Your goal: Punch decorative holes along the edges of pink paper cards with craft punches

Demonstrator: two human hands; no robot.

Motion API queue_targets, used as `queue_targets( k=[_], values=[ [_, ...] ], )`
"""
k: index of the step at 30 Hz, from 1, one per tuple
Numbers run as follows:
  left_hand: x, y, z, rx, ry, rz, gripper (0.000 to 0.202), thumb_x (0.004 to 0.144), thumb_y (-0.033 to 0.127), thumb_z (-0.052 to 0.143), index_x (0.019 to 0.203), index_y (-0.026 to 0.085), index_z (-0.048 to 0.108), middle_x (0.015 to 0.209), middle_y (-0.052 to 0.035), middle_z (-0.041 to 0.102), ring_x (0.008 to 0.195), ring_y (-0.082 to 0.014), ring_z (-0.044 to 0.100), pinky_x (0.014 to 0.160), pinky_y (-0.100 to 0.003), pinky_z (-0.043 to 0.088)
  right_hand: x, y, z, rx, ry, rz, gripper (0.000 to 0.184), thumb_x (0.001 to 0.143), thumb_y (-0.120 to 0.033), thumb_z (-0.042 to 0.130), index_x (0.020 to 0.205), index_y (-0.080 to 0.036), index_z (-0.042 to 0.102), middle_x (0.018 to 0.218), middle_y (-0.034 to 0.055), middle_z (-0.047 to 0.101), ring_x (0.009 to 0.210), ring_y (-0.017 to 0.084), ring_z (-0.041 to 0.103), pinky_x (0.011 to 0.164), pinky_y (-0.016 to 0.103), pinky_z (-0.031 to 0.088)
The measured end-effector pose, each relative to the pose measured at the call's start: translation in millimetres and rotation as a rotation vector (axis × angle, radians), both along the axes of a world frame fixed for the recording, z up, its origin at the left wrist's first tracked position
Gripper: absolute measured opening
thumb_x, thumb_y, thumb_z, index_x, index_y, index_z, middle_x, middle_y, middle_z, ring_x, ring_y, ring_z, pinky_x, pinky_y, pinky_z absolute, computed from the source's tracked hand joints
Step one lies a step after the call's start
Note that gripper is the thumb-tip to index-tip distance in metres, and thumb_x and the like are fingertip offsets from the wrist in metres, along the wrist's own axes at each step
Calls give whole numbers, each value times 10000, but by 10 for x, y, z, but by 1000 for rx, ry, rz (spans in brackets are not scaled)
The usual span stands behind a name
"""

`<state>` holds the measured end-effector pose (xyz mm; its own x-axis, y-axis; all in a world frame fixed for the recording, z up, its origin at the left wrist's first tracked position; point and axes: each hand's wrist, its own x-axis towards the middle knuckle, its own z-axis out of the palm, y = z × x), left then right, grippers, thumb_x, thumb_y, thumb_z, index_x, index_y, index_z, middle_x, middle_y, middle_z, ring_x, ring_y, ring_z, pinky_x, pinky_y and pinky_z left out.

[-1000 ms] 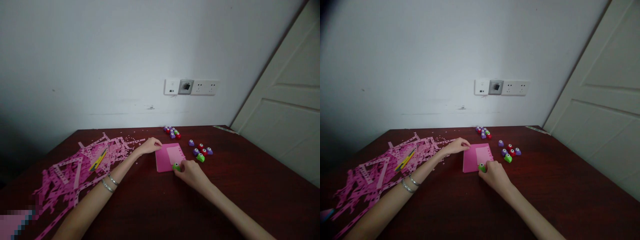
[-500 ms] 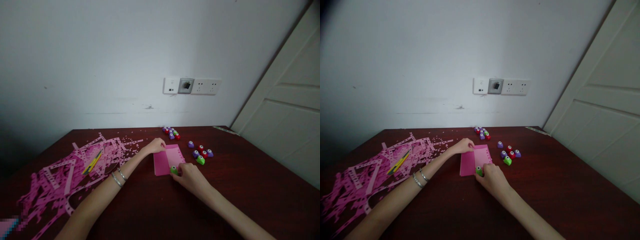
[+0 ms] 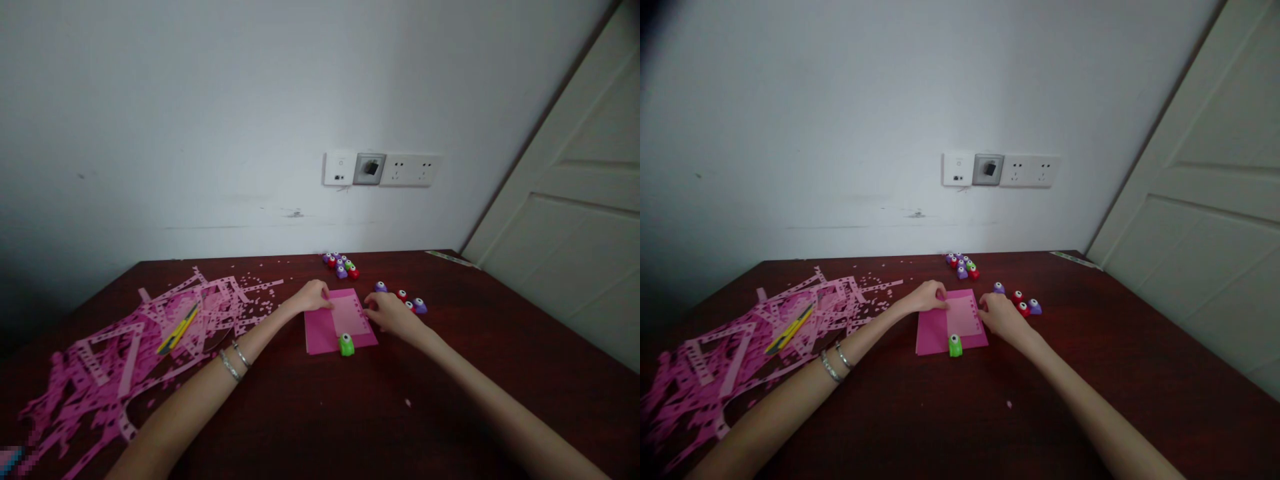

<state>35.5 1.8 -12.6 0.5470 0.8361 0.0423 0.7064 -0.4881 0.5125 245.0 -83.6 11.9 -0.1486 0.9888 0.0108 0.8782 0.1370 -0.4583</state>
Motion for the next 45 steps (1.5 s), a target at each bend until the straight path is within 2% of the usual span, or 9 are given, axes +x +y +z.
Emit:
queue_targets(
  k=[12, 19, 24, 27, 30, 33, 36, 39, 45],
  values=[
    [7, 1, -26, -79, -61, -17, 195, 605, 308, 714, 697, 144, 663, 735, -34, 662, 699, -163, 597, 597, -229, 409, 10, 174, -222, -176, 179, -59, 240, 693, -137, 619, 932, -119, 627, 739, 49, 673, 520, 128, 620, 375, 164, 446],
    [11, -34, 4, -47, -43, 12, 373, 594, 314, 723, 904, 135, 621, 870, -50, 635, 776, -179, 586, 628, -236, 420, -38, 200, -200, -203, 223, -90, 262, 682, -143, 635, 939, -103, 607, 733, 43, 660, 507, 118, 607, 373, 166, 474],
    [24, -38, -6, -56, -28, 9, 314, 617, 294, 713, 872, 132, 627, 862, -54, 637, 779, -180, 589, 637, -238, 425, -34, 205, -200, -189, 208, -86, 258, 686, -156, 640, 939, -115, 604, 728, 40, 648, 514, 125, 601, 380, 178, 453],
    [32, -39, -13, -64, -20, 20, 289, 626, 282, 707, 863, 136, 629, 832, -46, 644, 762, -177, 595, 636, -239, 429, -56, 120, -149, -108, 156, -81, 204, 718, -180, 617, 914, -125, 605, 731, 45, 641, 519, 119, 587, 409, 180, 415],
    [37, -42, -13, -72, -21, 29, 285, 626, 278, 708, 861, 138, 632, 825, -46, 651, 755, -177, 599, 633, -241, 433, -120, -63, -54, 38, 53, -15, 92, 756, -215, 579, 789, -137, 615, 689, 40, 634, 561, 121, 575, 468, 191, 381],
    [45, -45, -13, -77, -30, 44, 262, 621, 269, 711, 836, 139, 638, 821, -48, 658, 748, -177, 600, 631, -241, 431, -186, -269, 19, 35, 78, 124, 164, 788, -264, 535, 691, -152, 605, 629, 20, 620, 553, 123, 553, 476, 206, 350],
    [59, -39, -19, -84, -44, 67, 237, 601, 264, 718, 790, 140, 645, 822, -47, 658, 737, -175, 594, 615, -239, 424, -196, -389, 35, 53, 106, 180, 192, 804, -271, 506, 681, -157, 599, 608, 6, 606, 533, 117, 530, 469, 211, 334],
    [72, -25, -28, -112, -86, 95, 243, 564, 253, 730, 756, 133, 642, 777, -38, 649, 683, -160, 581, 566, -232, 409, -130, -378, 12, 84, 113, 140, 199, 801, -272, 502, 671, -151, 593, 595, 7, 591, 531, 117, 524, 468, 212, 354],
    [37, 13, 23, -324, -322, 63, 123, 578, 177, 677, 668, 118, 618, 595, -5, 608, 559, -113, 538, 519, -223, 392, 73, -152, -83, -62, 342, 29, 185, 799, -304, 501, 822, -143, 590, 663, 7, 591, 486, 103, 532, 360, 185, 419]
  ],
)
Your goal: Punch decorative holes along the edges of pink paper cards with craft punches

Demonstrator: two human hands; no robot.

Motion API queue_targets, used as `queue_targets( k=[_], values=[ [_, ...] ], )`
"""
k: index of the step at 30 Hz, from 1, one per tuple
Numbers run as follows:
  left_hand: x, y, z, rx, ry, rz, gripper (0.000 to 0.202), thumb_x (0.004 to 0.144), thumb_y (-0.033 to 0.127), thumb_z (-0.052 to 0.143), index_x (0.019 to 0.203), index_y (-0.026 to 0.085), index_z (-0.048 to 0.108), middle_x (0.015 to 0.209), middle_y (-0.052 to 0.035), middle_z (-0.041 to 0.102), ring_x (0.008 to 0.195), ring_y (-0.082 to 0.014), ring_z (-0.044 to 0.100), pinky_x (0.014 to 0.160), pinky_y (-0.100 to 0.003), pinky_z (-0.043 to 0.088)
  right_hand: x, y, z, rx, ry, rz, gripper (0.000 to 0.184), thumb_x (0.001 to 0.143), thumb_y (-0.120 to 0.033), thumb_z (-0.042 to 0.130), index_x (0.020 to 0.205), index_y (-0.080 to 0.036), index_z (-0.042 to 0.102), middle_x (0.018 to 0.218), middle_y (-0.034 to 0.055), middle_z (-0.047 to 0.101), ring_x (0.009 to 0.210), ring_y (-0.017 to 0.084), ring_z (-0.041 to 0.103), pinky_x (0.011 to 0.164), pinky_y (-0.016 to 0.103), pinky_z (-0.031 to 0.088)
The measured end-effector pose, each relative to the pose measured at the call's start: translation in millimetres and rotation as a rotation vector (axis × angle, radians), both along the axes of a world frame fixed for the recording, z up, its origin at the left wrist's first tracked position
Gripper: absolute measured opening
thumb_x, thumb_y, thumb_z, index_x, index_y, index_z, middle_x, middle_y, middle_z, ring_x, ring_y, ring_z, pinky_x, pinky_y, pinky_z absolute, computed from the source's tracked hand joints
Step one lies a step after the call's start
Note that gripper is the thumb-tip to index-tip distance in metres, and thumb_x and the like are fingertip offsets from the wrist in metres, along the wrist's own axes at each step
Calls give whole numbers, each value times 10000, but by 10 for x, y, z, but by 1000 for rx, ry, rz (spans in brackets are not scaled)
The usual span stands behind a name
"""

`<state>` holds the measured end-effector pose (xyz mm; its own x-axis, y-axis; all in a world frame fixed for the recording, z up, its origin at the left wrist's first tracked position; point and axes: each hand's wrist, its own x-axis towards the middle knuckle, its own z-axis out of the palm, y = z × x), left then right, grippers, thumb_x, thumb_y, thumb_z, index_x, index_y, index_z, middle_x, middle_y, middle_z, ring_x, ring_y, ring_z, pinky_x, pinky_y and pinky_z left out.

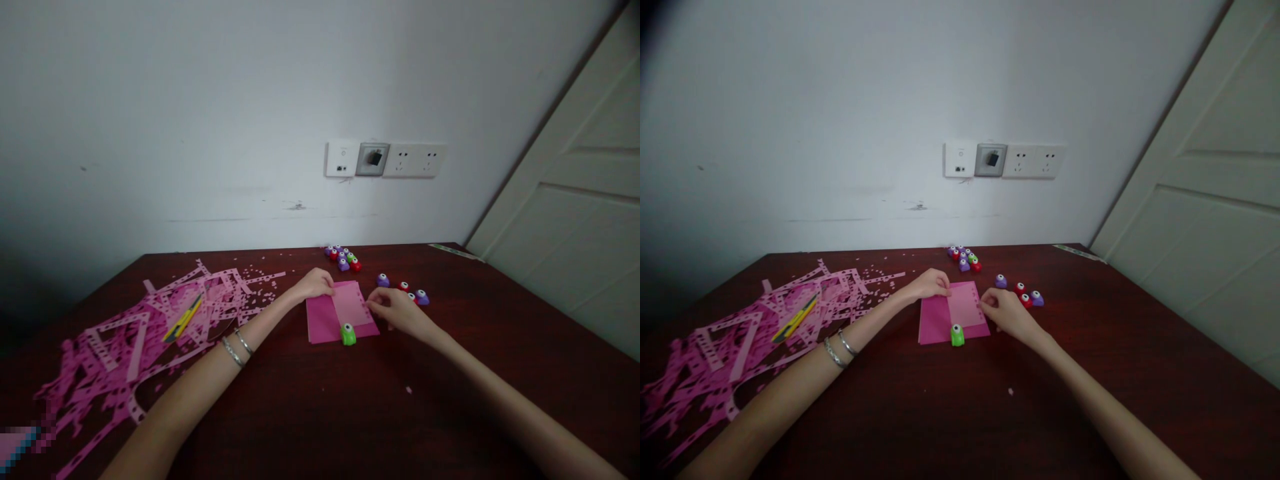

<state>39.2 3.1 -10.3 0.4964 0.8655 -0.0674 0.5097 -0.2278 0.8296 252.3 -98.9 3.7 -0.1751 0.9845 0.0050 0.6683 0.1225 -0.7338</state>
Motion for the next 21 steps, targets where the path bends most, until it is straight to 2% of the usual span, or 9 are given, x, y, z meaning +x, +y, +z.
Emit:
queue_targets(
  k=[3, 7, 10, 13, 21],
  values=[
    [-49, 25, 58, -81, -79, -11, 156, 565, 142, 654, 715, 103, 643, 566, -7, 605, 530, -105, 526, 523, -232, 396, 36, 103, -36, -23, 91, -17, 179, 782, -271, 540, 883, -130, 584, 702, 14, 584, 535, 106, 546, 349, 175, 456],
    [-99, 42, 105, -79, -73, 6, 169, 582, 145, 617, 731, 94, 677, 535, -6, 592, 487, -89, 490, 511, -232, 381, 0, 183, -45, -93, 155, -14, 179, 783, -219, 564, 919, -107, 597, 720, 33, 590, 594, 115, 566, 339, 155, 467],
    [-112, 36, 120, -62, -34, 7, 154, 624, 174, 605, 730, 90, 679, 453, 18, 527, 413, -67, 423, 446, -216, 323, -35, 219, -64, -122, 140, -19, 175, 780, -187, 573, 924, -93, 608, 706, 33, 605, 517, 98, 562, 320, 159, 464],
    [-120, 27, 146, -52, -34, -25, 164, 658, 204, 601, 752, 91, 673, 458, 21, 520, 388, -58, 398, 415, -210, 280, -47, 251, -113, -112, 104, -26, 184, 780, -181, 575, 936, -91, 613, 722, 31, 625, 413, 69, 532, 303, 169, 463],
    [-157, -2, 177, -146, -35, -45, 176, 637, 223, 620, 759, 103, 659, 497, 14, 534, 407, -53, 395, 399, -206, 229, -14, 308, -259, -165, 147, 0, 236, 762, -243, 621, 964, -122, 620, 760, 31, 657, 442, 78, 561, 329, 160, 472]
  ],
)
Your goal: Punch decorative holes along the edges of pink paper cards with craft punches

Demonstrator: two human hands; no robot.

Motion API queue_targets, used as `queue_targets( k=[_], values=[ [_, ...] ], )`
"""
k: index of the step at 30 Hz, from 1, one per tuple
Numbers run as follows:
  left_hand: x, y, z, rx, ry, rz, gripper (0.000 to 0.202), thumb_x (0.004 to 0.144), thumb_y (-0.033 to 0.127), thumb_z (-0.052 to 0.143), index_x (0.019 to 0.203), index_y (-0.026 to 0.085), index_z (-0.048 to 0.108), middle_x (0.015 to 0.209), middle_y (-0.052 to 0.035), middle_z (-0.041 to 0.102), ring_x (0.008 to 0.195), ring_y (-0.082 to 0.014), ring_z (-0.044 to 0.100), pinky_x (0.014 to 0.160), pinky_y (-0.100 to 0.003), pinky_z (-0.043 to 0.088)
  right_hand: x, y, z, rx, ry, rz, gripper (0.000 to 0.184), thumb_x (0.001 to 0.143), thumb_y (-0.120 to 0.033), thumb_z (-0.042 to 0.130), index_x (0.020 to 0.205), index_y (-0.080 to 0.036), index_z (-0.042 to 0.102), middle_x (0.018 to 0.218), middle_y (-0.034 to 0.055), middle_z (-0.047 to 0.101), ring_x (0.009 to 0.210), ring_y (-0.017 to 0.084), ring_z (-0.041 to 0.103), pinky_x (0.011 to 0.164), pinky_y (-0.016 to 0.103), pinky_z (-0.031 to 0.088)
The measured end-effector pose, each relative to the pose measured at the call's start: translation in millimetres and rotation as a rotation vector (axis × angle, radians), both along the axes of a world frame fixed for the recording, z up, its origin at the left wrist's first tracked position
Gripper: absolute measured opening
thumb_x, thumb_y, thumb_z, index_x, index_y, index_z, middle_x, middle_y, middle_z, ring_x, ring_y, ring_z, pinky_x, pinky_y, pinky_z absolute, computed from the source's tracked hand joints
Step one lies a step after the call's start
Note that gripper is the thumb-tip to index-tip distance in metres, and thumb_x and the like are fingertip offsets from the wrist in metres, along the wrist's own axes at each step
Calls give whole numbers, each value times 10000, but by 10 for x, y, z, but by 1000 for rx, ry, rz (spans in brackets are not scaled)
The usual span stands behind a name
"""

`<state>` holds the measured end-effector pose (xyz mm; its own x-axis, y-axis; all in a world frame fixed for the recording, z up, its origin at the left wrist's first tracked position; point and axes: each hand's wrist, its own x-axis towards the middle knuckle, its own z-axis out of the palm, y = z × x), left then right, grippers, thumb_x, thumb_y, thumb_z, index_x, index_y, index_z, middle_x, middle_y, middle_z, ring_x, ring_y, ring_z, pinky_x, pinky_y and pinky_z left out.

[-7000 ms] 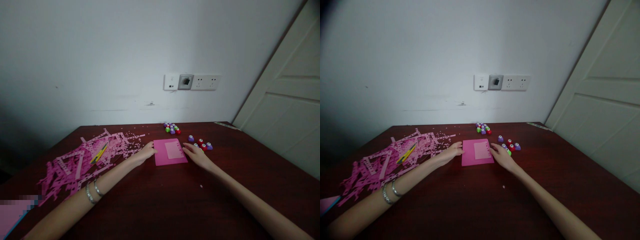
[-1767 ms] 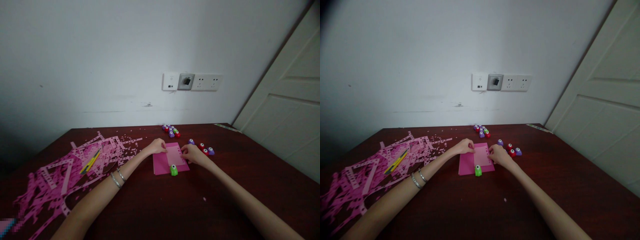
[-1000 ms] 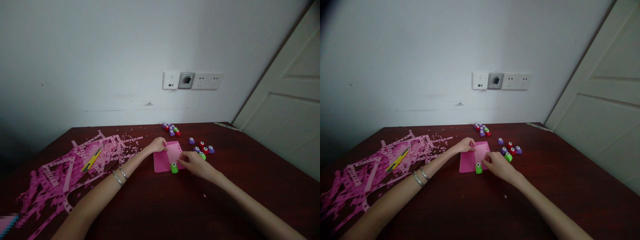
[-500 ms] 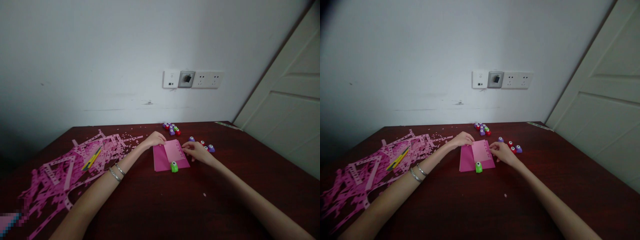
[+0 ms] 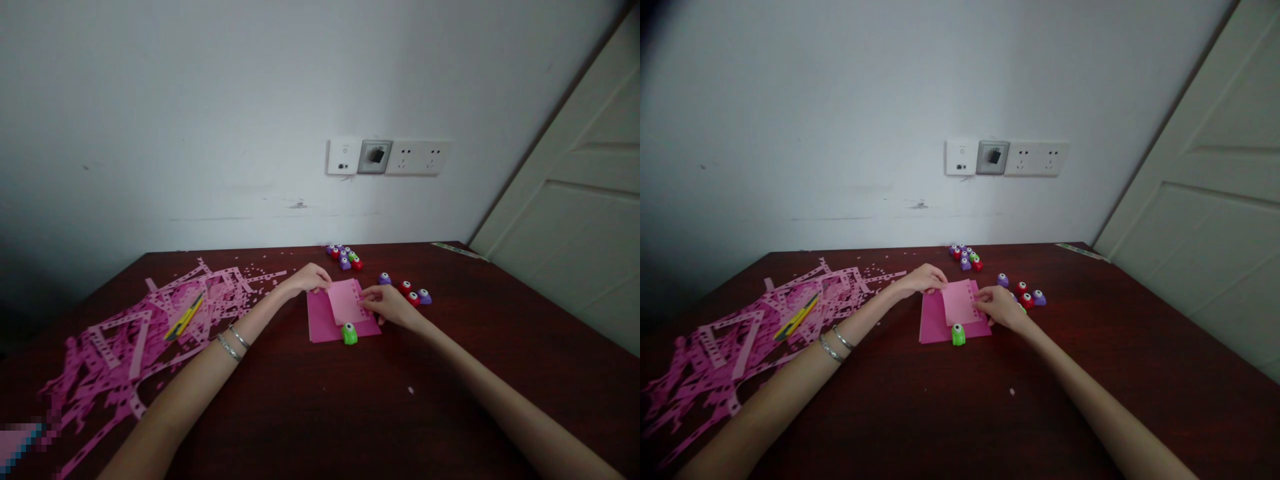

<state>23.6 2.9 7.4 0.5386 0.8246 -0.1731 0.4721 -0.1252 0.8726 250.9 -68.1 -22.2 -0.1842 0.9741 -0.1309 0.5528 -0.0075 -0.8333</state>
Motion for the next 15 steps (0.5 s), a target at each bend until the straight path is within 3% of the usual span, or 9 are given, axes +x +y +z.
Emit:
queue_targets(
  k=[15],
  values=[
    [-7, -10, -79, -32, -32, -53, 206, 623, 242, 610, 776, 111, 653, 528, 2, 549, 415, -54, 406, 397, -210, 221, -16, -14, 12, -37, -13, -22, 186, 726, -141, 611, 910, -108, 612, 671, 13, 645, 432, 69, 527, 327, 149, 436]
  ],
)
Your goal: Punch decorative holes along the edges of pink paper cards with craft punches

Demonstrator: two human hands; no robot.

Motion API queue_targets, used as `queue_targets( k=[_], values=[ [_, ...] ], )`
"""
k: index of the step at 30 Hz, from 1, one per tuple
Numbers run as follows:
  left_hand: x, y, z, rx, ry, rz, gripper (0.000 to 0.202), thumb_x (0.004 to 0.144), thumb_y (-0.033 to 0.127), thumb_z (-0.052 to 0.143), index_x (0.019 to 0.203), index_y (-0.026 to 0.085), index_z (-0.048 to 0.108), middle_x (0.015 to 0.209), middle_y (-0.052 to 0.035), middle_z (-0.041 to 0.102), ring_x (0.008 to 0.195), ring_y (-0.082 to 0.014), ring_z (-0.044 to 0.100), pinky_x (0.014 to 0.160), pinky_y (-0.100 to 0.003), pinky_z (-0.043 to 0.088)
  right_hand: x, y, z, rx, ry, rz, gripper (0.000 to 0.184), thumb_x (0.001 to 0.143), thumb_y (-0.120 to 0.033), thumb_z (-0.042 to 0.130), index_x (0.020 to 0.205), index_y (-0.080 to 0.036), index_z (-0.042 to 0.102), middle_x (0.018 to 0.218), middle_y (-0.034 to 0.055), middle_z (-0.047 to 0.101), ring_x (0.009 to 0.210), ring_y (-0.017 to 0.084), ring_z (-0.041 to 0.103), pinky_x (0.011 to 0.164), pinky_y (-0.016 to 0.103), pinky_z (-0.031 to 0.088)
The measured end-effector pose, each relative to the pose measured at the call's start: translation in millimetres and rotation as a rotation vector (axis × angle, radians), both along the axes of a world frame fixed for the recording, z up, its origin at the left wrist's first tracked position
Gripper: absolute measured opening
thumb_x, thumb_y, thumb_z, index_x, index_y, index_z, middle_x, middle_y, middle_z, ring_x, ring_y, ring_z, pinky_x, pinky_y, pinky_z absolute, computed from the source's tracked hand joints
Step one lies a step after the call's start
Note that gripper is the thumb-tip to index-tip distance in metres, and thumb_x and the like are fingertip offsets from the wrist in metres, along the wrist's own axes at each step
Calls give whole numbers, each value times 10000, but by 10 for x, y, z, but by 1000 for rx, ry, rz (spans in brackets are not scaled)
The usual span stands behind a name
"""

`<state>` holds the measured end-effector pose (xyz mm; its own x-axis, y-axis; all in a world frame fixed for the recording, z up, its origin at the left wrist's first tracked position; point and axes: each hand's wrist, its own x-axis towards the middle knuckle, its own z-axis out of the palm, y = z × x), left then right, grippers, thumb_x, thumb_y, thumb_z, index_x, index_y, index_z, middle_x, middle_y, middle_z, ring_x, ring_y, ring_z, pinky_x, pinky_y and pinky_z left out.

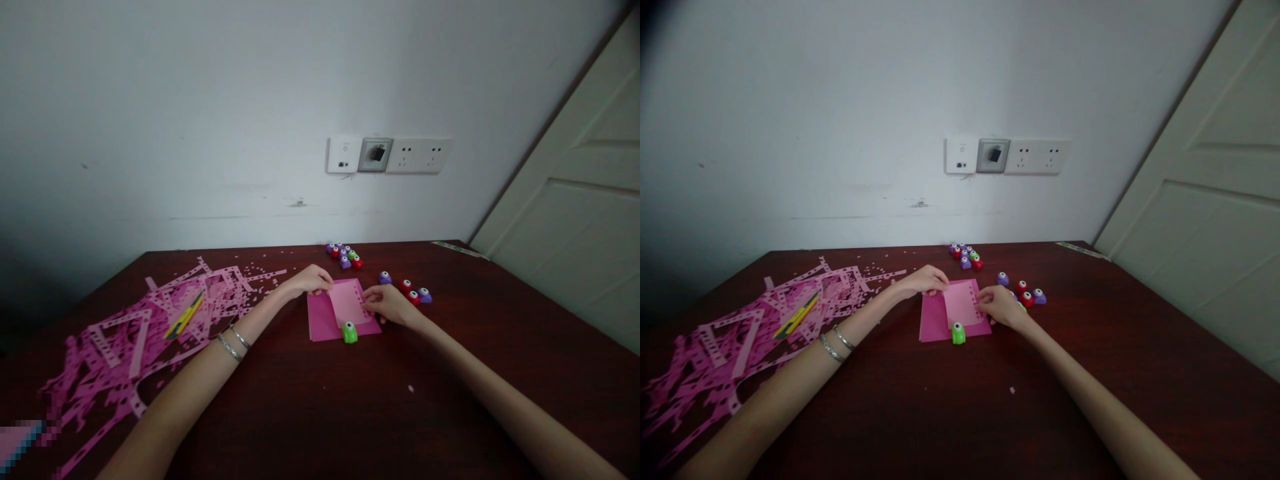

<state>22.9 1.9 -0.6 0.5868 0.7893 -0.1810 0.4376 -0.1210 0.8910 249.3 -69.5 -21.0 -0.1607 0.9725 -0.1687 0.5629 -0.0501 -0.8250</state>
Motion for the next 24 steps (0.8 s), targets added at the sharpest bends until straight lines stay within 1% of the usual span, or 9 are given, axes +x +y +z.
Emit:
queue_targets(
  k=[5, 13, 18, 21, 24],
  values=[
    [15, -7, -13, 2, 29, 3, 214, 631, 255, 606, 784, 118, 667, 569, -16, 581, 429, -59, 413, 411, -218, 233, 6, -4, 38, -22, -4, -15, 173, 712, -147, 625, 881, -113, 619, 656, 16, 653, 449, 71, 533, 327, 138, 435],
    [39, -66, 48, -4, 51, 30, 215, 635, 230, 587, 796, 105, 656, 586, -23, 596, 420, -53, 395, 413, -219, 233, 12, -8, 46, -8, -2, -1, 180, 717, -159, 621, 891, -115, 621, 667, 17, 656, 471, 80, 545, 336, 144, 454],
    [51, -82, 64, 23, 88, 23, 243, 657, 231, 585, 839, 91, 663, 619, -41, 620, 423, -51, 397, 427, -216, 245, 7, -22, 55, 9, -56, -20, 179, 716, -185, 635, 886, -128, 623, 688, 17, 660, 452, 75, 545, 348, 150, 456],
    [70, -85, 55, 54, 100, 29, 217, 670, 210, 587, 832, 86, 664, 606, -37, 617, 408, -50, 391, 428, -213, 264, -16, -76, 135, 82, -138, -38, 152, 737, -223, 613, 861, -136, 610, 695, 23, 647, 448, 85, 539, 341, 167, 433],
    [81, -85, 42, 86, 103, 32, 170, 673, 184, 593, 795, 90, 666, 544, -11, 583, 402, -54, 395, 425, -211, 281, -86, -197, 291, 204, -269, 27, 161, 769, -307, 581, 768, -148, 602, 661, 29, 627, 486, 110, 548, 374, 190, 398]
  ],
)
